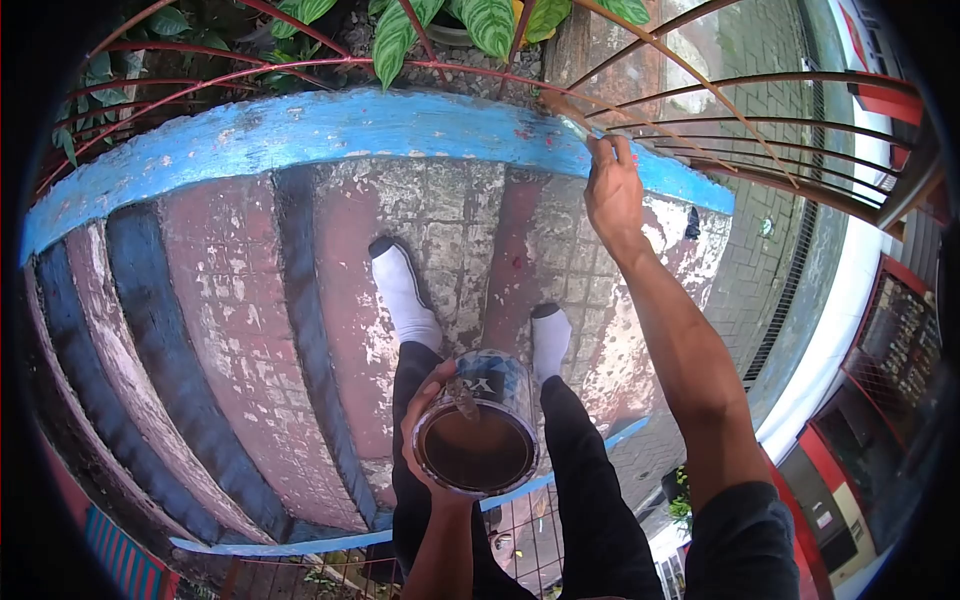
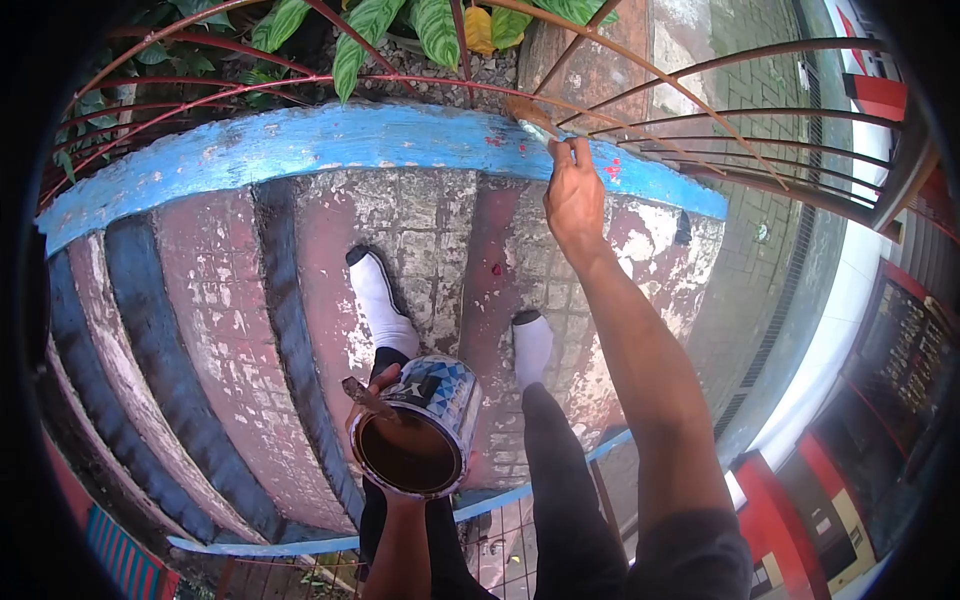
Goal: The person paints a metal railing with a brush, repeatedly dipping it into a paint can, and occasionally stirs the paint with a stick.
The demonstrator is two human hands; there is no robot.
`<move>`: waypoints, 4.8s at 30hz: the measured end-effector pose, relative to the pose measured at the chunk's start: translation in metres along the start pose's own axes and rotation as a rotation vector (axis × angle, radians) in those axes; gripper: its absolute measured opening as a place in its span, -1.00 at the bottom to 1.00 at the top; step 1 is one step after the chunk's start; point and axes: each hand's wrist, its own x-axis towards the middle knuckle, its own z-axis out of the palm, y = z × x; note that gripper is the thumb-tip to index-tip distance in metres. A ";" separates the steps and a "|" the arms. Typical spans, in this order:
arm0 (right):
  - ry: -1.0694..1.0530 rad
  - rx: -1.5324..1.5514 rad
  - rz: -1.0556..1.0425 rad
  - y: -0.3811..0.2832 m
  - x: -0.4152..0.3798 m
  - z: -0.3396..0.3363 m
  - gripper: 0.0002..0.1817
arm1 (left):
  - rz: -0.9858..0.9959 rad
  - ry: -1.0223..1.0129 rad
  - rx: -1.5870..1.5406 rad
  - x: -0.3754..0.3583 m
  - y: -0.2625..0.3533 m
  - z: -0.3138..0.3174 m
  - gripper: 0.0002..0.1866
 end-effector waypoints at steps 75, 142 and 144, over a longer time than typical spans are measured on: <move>0.224 0.112 0.025 -0.052 0.015 0.000 -0.54 | -0.021 0.070 0.001 -0.003 -0.002 -0.035 -0.43; 0.465 0.511 0.265 -0.166 -0.010 0.053 -0.77 | 0.078 0.126 0.123 0.019 0.033 -0.049 -0.55; 0.417 0.549 0.275 -0.163 -0.018 0.048 -0.77 | 0.142 0.010 0.298 0.015 0.027 -0.055 -0.12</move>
